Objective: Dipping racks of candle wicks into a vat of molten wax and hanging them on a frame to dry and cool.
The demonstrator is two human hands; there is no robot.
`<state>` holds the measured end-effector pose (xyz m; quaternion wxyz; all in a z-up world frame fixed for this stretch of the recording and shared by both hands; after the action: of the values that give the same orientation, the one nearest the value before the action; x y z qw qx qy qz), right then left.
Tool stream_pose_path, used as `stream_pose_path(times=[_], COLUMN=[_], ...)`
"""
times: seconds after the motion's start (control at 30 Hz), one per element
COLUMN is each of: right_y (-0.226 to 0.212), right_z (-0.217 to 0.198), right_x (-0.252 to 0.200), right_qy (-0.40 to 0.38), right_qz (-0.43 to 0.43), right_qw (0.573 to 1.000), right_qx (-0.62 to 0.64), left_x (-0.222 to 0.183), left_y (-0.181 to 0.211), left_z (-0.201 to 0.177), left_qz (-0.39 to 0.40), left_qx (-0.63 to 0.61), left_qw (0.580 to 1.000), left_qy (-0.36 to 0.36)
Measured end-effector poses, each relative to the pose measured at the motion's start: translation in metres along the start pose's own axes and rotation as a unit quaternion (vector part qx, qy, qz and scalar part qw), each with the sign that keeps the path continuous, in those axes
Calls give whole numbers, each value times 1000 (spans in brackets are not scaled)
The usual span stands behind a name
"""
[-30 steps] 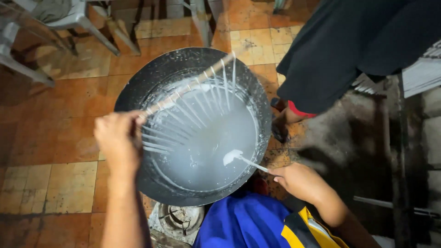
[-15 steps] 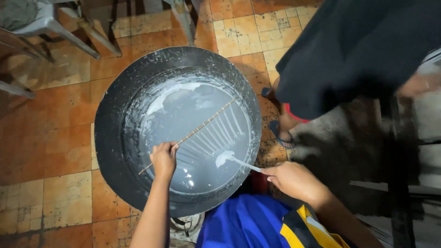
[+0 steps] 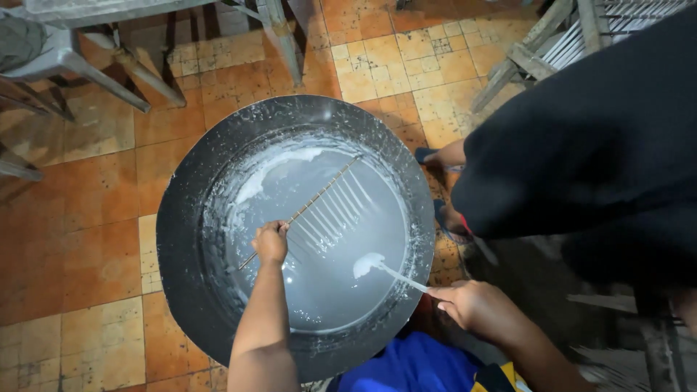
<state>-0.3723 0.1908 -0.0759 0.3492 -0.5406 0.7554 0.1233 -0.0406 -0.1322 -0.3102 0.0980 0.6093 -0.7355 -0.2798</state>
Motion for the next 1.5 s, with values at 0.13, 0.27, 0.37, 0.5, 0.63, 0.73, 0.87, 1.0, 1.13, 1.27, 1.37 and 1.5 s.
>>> stream_pose_path(times=[0.13,0.27,0.37,0.5,0.63,0.73,0.87,1.0,1.13,1.27,1.37,1.5], right_y=[-2,2,-3,-6,-9,-8,-5,9,14,21,19,22], right_z=[-4,0,-11,-14,-23,-21,-16,4,7,8,2,11], right_x=[-7,-3,-10,-13,-17,-15,-8,5,-2,-2,-10,-7], right_qy=[24,45,41,85,106,129,183,250,274,255,215,119], right_qz=[-3,-41,-42,-46,-63,-83,-66,-74,-78,-82,-84,-33], right_qw=[999,997,997,994,988,983,973,954,941,937,938,939], right_qx=[27,52,54,46,91,104,122,147,181,224,258,321], left_x=[-5,-20,-27,-34,-37,-32,-27,-38,-37,-51,-65,-81], left_y=[8,31,53,88,129,148,179,208,210,215,222,229], left_z=[-4,-41,-83,-153,-232,-289,-365,-424,-458,-480,-489,-495], left_qz=[5,59,102,190,226,238,286,286,310,343,353,352], left_qx=[-4,21,50,99,128,172,202,213,256,271,246,220], left_qw=[1000,998,990,963,941,922,884,873,839,805,810,822], left_qy=[-5,31,78,162,218,255,310,333,368,400,398,390])
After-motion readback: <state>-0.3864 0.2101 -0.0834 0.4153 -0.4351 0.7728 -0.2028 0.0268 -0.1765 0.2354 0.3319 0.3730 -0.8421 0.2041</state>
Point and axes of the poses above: each hand's wrist, its own x-axis towards the middle knuckle, its own z-axis out of the palm, y = z × x, the point moved 1 cm from there along x, towards the middle knuckle, and after that the axes turned 10 degrees about z, right-handed, at the moved point
